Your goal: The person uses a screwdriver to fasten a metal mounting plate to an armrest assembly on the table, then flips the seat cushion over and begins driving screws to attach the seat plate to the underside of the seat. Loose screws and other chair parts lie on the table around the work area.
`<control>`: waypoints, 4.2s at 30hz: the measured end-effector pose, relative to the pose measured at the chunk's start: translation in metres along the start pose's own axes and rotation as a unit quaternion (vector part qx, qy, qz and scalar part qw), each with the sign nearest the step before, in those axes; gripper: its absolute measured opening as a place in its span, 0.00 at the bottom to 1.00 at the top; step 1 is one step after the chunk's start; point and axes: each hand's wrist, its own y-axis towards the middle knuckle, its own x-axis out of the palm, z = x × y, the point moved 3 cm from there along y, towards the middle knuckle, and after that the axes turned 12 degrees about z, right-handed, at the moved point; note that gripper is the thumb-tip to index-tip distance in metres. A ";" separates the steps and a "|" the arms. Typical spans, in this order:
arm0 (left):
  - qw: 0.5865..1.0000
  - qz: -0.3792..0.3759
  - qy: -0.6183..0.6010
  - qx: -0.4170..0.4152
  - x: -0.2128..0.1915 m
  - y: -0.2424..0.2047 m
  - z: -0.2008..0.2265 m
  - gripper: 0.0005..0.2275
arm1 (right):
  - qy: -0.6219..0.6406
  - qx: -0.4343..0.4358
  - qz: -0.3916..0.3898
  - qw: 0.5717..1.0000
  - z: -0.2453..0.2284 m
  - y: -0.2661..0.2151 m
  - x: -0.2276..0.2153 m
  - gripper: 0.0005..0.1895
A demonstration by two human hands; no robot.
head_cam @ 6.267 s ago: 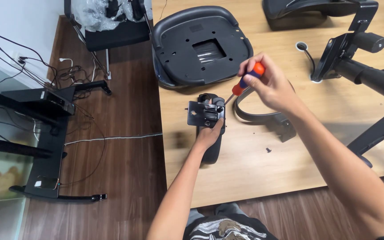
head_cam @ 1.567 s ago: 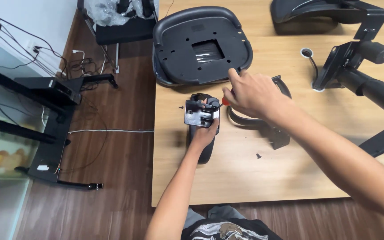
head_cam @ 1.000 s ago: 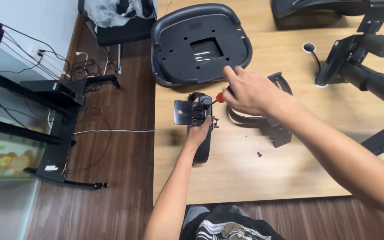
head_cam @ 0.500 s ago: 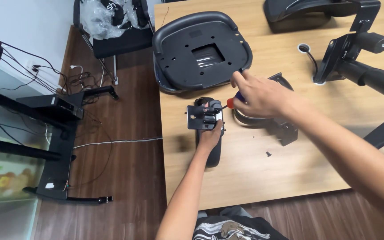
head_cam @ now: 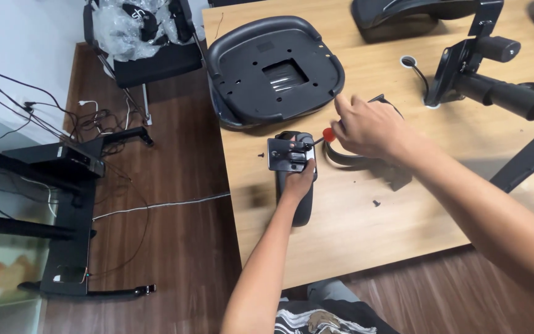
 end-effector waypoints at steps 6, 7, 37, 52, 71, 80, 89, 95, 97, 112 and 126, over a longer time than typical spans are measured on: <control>0.999 -0.004 0.001 -0.038 -0.003 -0.009 0.036 0.34 | 0.149 -0.076 0.042 0.985 -0.012 -0.004 -0.018 0.14; 0.999 -0.008 -0.001 -0.039 -0.002 -0.009 0.036 0.34 | 0.147 -0.073 0.041 0.986 -0.022 -0.004 -0.026 0.14; 0.989 -0.013 0.146 -0.018 -0.011 -0.005 0.015 0.32 | 0.076 -0.017 0.006 0.997 -0.024 0.014 -0.005 0.19; 0.991 -0.018 0.120 -0.048 -0.011 -0.002 -0.011 0.22 | 0.006 0.019 -0.007 1.000 -0.016 0.013 0.004 0.17; 0.998 -0.009 0.047 -0.034 -0.012 -0.001 0.012 0.27 | -0.004 0.081 -0.090 0.993 -0.029 0.008 -0.027 0.21; 0.998 0.005 0.047 0.031 -0.015 0.002 -0.008 0.20 | 0.028 0.030 -0.071 0.997 -0.044 0.007 -0.034 0.20; 0.997 -0.020 -0.029 -0.070 -0.012 -0.009 0.038 0.33 | 0.100 -0.092 -0.009 0.991 0.002 0.006 0.008 0.24; 1.000 -0.007 0.003 -0.010 -0.011 -0.007 0.028 0.34 | 0.023 -0.021 0.022 0.999 -0.019 0.011 0.001 0.21; 0.999 -0.007 0.017 0.051 -0.012 -0.005 0.021 0.33 | -0.007 0.025 -0.006 1.000 -0.022 0.014 -0.001 0.22; 0.994 -0.008 0.000 0.113 -0.012 -0.004 0.020 0.33 | 0.072 -0.067 0.013 0.995 -0.022 0.015 -0.010 0.17; 1.000 0.004 -0.008 -0.022 -0.016 0.001 -0.023 0.18 | 0.034 -0.081 -0.045 0.995 -0.003 0.019 0.005 0.17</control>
